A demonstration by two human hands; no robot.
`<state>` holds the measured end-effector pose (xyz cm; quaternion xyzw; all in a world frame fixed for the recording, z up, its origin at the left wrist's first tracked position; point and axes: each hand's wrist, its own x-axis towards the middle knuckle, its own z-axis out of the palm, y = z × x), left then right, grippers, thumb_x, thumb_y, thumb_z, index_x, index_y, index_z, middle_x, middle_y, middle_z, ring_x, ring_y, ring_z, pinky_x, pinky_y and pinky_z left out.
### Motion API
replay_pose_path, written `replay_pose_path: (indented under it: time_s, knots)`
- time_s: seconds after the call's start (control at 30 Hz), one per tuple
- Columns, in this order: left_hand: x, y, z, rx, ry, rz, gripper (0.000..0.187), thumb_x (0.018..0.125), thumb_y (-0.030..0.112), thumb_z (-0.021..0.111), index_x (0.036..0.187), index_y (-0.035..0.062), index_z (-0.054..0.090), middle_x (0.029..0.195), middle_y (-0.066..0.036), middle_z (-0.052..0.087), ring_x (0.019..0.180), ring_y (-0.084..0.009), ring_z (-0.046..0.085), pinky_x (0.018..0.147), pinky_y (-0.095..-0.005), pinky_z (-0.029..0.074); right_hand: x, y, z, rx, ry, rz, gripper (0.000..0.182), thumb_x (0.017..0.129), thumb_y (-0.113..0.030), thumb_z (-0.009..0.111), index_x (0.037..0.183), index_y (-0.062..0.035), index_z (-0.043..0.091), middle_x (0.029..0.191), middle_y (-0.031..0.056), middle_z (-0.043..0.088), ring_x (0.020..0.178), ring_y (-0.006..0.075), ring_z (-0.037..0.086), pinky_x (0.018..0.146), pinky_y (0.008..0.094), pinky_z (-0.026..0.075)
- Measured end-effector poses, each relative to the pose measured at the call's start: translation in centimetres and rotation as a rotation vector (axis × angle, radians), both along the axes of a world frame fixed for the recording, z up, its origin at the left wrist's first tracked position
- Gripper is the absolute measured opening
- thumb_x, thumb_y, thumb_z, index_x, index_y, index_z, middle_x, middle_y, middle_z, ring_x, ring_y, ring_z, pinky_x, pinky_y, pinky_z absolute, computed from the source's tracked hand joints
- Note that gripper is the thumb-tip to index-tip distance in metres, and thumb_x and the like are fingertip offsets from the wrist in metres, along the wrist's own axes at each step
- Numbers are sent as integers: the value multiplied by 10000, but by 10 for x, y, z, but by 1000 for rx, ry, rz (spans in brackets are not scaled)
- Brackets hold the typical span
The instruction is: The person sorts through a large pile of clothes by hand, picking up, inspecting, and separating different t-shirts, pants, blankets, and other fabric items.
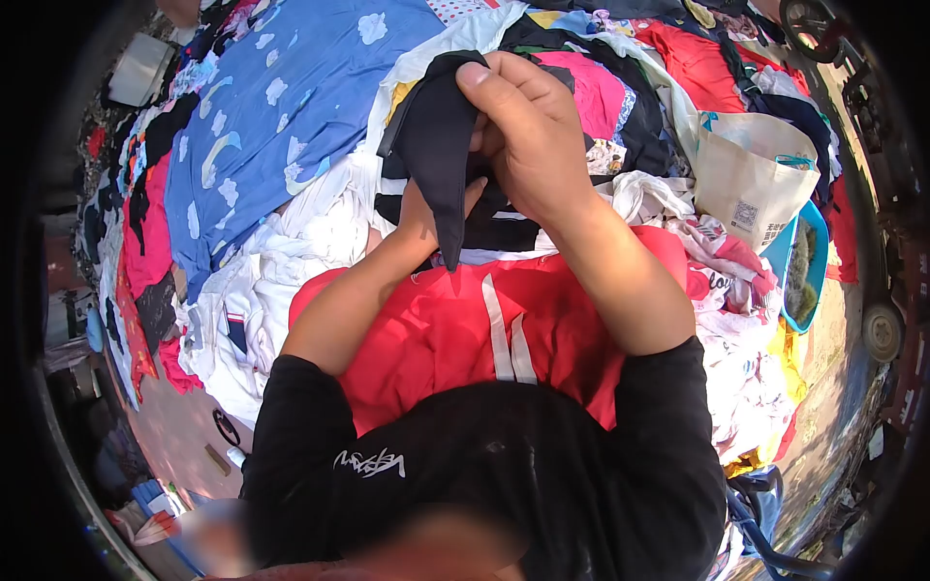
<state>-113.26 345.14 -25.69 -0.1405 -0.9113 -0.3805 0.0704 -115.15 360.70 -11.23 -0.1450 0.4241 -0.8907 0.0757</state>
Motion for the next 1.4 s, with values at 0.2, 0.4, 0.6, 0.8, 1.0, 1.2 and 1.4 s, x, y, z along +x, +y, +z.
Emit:
replay_pose_path:
  time_s: [0.2, 0.4, 0.6, 0.8, 1.0, 1.2, 1.4]
  knots:
    - [1, -3, -8, 601, -780, -73, 415, 900, 156, 690, 1259, -23, 584, 1157, -155, 676, 1031, -223, 656, 888, -342, 519, -44, 9, -48, 380, 157, -146, 381, 944, -213, 653, 1231, 33, 602, 1124, 129, 665, 1064, 206, 625, 892, 337, 523]
    - [-14, -29, -20, 988, -950, -95, 152, 871, -14, 585, 989, 20, 675, 993, -42, 682, 935, -108, 628, 862, -244, 475, -48, 47, -118, 956, 20, 327, 308, 826, -114, 709, 1100, 16, 655, 969, 97, 698, 883, 189, 663, 764, 302, 515]
    - [-14, -36, 10, 1162, -822, -180, 315, 860, -46, 494, 1138, -16, 638, 1066, -87, 687, 960, -158, 661, 895, -287, 512, -33, 35, -139, 1165, 161, 401, 190, 792, -111, 730, 900, 30, 664, 789, 98, 678, 744, 159, 635, 685, 300, 497]
    - [-21, -67, 15, 1067, -773, -8, 111, 859, 0, 593, 948, 6, 660, 920, -34, 659, 895, -111, 599, 825, -262, 464, -41, 29, -121, 878, 37, 419, 109, 885, -116, 644, 813, -35, 634, 742, -8, 616, 721, 60, 537, 673, 248, 428]
    - [-11, -71, 18, 965, -793, 3, 86, 883, 96, 689, 910, 19, 663, 876, -14, 640, 854, -93, 569, 793, -252, 443, -40, 25, -114, 694, -71, 269, 81, 881, -115, 547, 833, -65, 589, 787, -62, 535, 766, 35, 484, 685, 196, 367]
    - [-10, -76, 16, 946, -805, -23, 100, 900, 111, 664, 919, 13, 678, 862, -3, 651, 823, -78, 573, 765, -243, 446, -39, 15, -111, 538, -158, 231, 98, 875, -117, 501, 797, -82, 549, 744, -64, 474, 687, 37, 430, 618, 216, 337]
    - [-6, -69, 11, 763, -733, -45, 139, 923, 68, 609, 1017, -4, 682, 953, -31, 688, 876, -105, 633, 812, -246, 497, -43, 23, -105, 486, -185, 204, 143, 897, -107, 520, 771, -78, 582, 735, -61, 502, 685, 40, 453, 634, 222, 368]
